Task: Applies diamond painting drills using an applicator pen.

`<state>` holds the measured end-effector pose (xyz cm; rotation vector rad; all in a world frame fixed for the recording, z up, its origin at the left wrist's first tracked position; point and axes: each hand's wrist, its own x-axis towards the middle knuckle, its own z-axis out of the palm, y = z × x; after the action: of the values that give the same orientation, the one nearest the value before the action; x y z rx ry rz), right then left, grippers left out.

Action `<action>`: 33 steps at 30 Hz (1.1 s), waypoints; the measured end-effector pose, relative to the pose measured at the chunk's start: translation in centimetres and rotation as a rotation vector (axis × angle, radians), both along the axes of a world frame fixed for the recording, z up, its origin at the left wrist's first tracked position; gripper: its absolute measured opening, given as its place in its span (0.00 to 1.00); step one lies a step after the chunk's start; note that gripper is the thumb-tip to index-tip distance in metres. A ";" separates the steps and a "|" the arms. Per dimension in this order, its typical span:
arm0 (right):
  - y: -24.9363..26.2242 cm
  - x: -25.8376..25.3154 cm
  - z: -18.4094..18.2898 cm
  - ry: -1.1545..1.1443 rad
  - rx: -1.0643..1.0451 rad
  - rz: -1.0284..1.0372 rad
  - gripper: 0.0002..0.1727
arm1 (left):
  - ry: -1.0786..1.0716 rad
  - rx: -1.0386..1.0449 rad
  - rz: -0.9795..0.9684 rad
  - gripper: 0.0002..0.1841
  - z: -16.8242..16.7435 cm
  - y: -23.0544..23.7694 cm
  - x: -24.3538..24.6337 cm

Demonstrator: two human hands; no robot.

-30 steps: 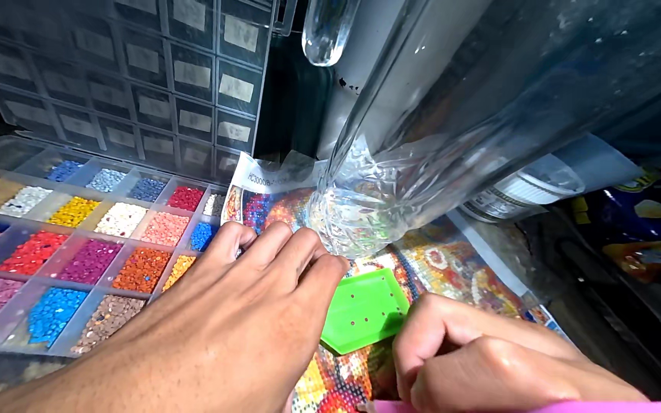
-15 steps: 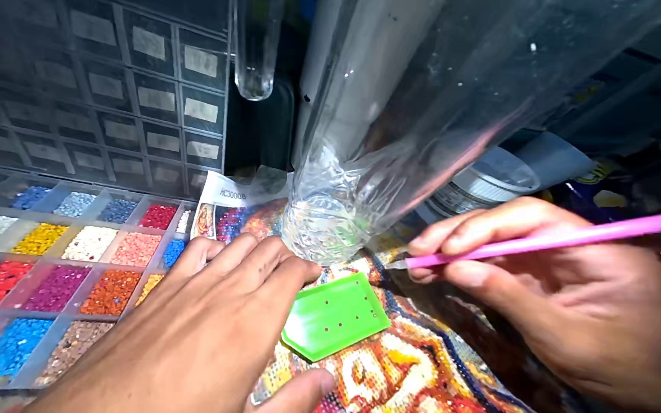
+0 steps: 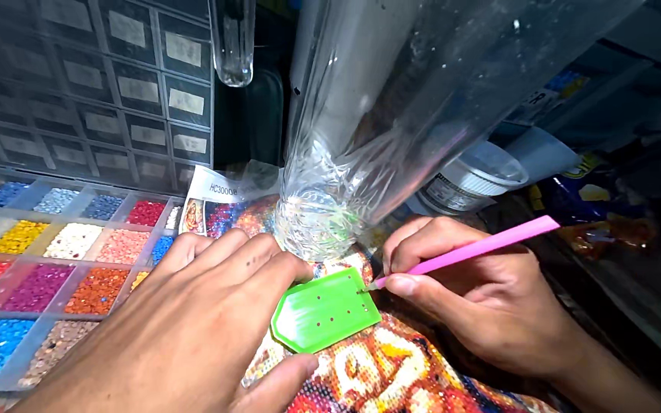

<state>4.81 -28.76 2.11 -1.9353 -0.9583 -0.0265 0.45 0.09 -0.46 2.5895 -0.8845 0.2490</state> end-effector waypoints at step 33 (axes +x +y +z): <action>2.0 -3.4 -0.3 0.237 0.073 0.259 0.04 | -0.085 0.162 -0.028 0.42 0.3 -0.1 0.0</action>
<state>1.40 -26.75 1.78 -1.6911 -1.0239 0.3072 0.42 -0.05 -0.19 2.7298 -1.0087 0.2927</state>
